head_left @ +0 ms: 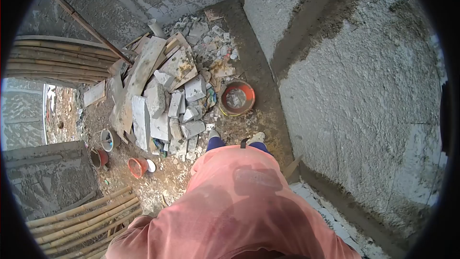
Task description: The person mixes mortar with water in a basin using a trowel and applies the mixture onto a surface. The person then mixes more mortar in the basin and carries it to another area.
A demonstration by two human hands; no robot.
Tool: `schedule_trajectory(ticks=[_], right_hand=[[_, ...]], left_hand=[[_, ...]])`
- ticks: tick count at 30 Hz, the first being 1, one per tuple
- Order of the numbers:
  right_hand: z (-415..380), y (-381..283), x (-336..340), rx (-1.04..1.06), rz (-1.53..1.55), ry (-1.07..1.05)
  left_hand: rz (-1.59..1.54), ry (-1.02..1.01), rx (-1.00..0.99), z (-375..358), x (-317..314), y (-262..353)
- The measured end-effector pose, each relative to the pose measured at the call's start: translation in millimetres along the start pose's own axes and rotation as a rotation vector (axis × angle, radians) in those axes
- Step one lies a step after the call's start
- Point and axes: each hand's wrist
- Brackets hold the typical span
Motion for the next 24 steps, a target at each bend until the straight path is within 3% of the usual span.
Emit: schedule_trajectory(ticks=[24], right_hand=[[-39.6,32.0,-19.9,-0.059,0.040,0.030]], left_hand=[[0.251,-0.213,0.134,-1.1,45.2,-1.8]])
Point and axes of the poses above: each hand's wrist, its own z-axis towards the middle knuckle, its own x-axis out of the back of the hand, y = z × x, and after that the axes turned 15 degrees about -z, right-handed
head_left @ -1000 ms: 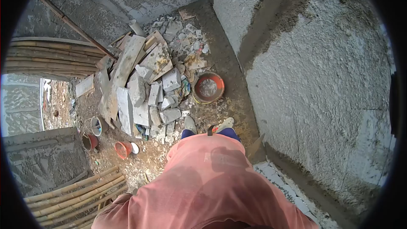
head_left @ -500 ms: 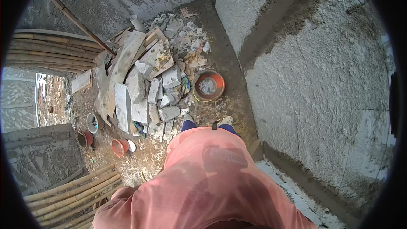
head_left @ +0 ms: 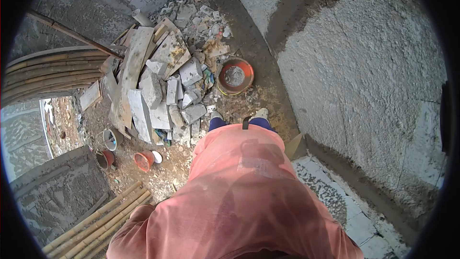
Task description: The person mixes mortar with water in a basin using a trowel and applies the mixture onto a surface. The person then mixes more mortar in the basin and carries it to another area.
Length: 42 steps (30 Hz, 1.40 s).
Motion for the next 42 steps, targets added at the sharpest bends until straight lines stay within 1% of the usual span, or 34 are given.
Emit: schedule_trajectory(ticks=[8,17,25,28,30,31,33,35,37,39,40,41,42], right_hand=[[-29.5,32.0,0.1,-0.056,0.068,0.026],[-49.8,46.3,4.7,-0.072,0.091,0.042],[-92.2,55.9,26.9,-0.061,0.092,0.033],[-95.6,44.4,49.5,-0.016,0.086,-0.012],[-95.2,11.8,66.6,0.014,0.062,-0.042],[-89.8,-35.7,62.8,-0.038,0.044,0.024],[-56.5,-78.9,70.7,-0.013,-0.073,0.093],[4.3,-99.9,84.9,0.074,-0.137,0.047],[54.8,-135.2,73.4,0.260,-0.218,-0.019],[116.1,-163.9,63.2,0.243,-0.540,-0.017],[152.4,-163.8,60.4,0.326,-0.666,0.009],[193.4,-161.8,51.2,0.414,-0.786,0.042],[231.7,-157.9,44.3,0.498,-0.905,0.081]], left_hand=[[0.111,-0.089,0.033,4.9,15.7,4.1],[0.217,-0.206,0.043,22.0,25.5,4.7],[0.313,-0.357,0.034,47.0,35.0,0.3],[0.339,-0.407,0.049,55.5,29.3,1.2],[0.352,-0.434,0.071,58.6,20.0,8.1],[0.364,-0.443,0.082,59.5,13.5,12.2],[0.376,-0.467,0.116,56.9,-4.3,23.0],[0.395,-0.501,0.162,49.9,-24.8,38.2],[0.410,-0.555,0.211,41.7,-44.7,57.3],[0.451,-0.632,0.256,39.0,-55.6,80.0],[0.484,-0.667,0.274,42.9,-57.1,90.2],[0.509,-0.629,0.292,53.6,-55.0,99.2],[0.543,-0.549,0.299,69.2,-48.6,103.2]])
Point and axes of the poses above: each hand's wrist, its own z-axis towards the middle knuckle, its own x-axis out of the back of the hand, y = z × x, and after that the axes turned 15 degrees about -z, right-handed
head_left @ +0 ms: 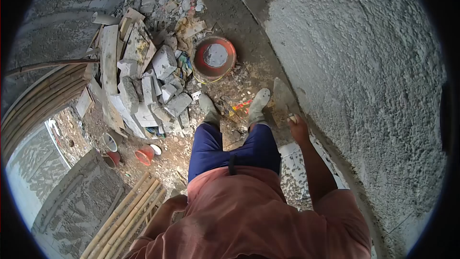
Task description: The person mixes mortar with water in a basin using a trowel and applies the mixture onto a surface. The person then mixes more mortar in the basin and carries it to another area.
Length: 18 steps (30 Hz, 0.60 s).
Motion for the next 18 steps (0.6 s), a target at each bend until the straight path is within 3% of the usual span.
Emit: schedule_trajectory(ticks=[3,5,7,11,13,15,16,18], right_hand=[[73.7,-9.0,-37.6,-0.120,-0.170,-0.113],[114.9,-0.3,-74.8,-0.082,-0.294,-0.142],[156.0,13.0,-113.5,-0.063,-0.367,-0.200],[237.4,56.2,-193.5,-0.063,-0.360,-0.270],[277.0,75.2,-230.4,-0.039,-0.364,-0.256],[317.4,86.6,-255.7,0.016,-0.407,-0.243],[340.5,91.2,-268.1,0.047,-0.397,-0.190],[391.1,86.9,-281.7,0.062,-0.323,-0.123]], left_hand=[[-0.187,0.609,0.030,63.6,66.1,15.4],[-0.253,0.943,-0.267,123.4,121.9,56.5],[-0.384,0.880,-0.279,190.1,174.5,112.3],[-0.415,0.486,-0.587,351.5,230.8,182.6],[-0.353,0.438,-0.754,425.5,233.3,192.8],[-0.222,0.364,-0.622,469.2,233.6,207.2],[-0.295,0.310,-0.661,482.8,233.7,207.5],[-0.092,0.300,-0.525,492.2,235.7,221.8]])
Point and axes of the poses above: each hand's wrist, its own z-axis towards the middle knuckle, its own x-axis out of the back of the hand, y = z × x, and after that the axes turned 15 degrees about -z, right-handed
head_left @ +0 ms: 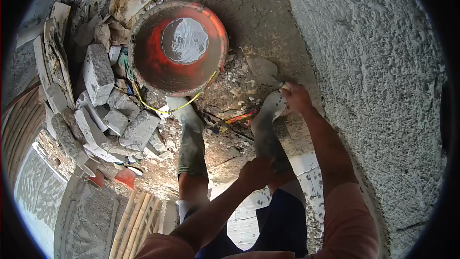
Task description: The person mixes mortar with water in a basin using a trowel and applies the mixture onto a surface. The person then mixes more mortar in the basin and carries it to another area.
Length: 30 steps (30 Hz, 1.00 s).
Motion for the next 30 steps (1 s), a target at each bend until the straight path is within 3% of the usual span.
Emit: schedule_trajectory(ticks=[1,5,11,18,21,24,27,30], right_hand=[[20.9,-16.2,11.6,-0.024,0.068,0.015],[115.5,-84.6,71.3,0.055,0.149,0.241],[158.1,-138.9,109.2,-0.004,0.162,0.429],[53.5,-160.8,153.8,-0.033,0.201,0.420],[2.5,-173.7,156.3,0.135,-0.108,0.719],[-27.7,-205.2,171.2,0.315,-0.444,0.723],[-31.2,-212.2,171.8,0.227,-0.369,0.721],[-21.6,-163.0,154.8,-0.106,0.005,0.628]], left_hand=[[0.107,-0.041,0.058,-0.5,-0.4,6.5],[-0.305,-0.018,-0.209,4.1,-0.3,15.2],[-0.346,-0.027,-0.171,5.9,20.4,18.2],[-0.316,-0.073,-0.165,9.5,20.5,16.0],[-0.372,-0.056,-0.161,8.2,25.0,18.6],[-0.382,-0.079,-0.115,10.4,34.0,19.6],[-0.301,-0.102,-0.076,7.0,38.5,23.8],[-0.358,-0.104,-0.100,7.5,38.3,17.4]])
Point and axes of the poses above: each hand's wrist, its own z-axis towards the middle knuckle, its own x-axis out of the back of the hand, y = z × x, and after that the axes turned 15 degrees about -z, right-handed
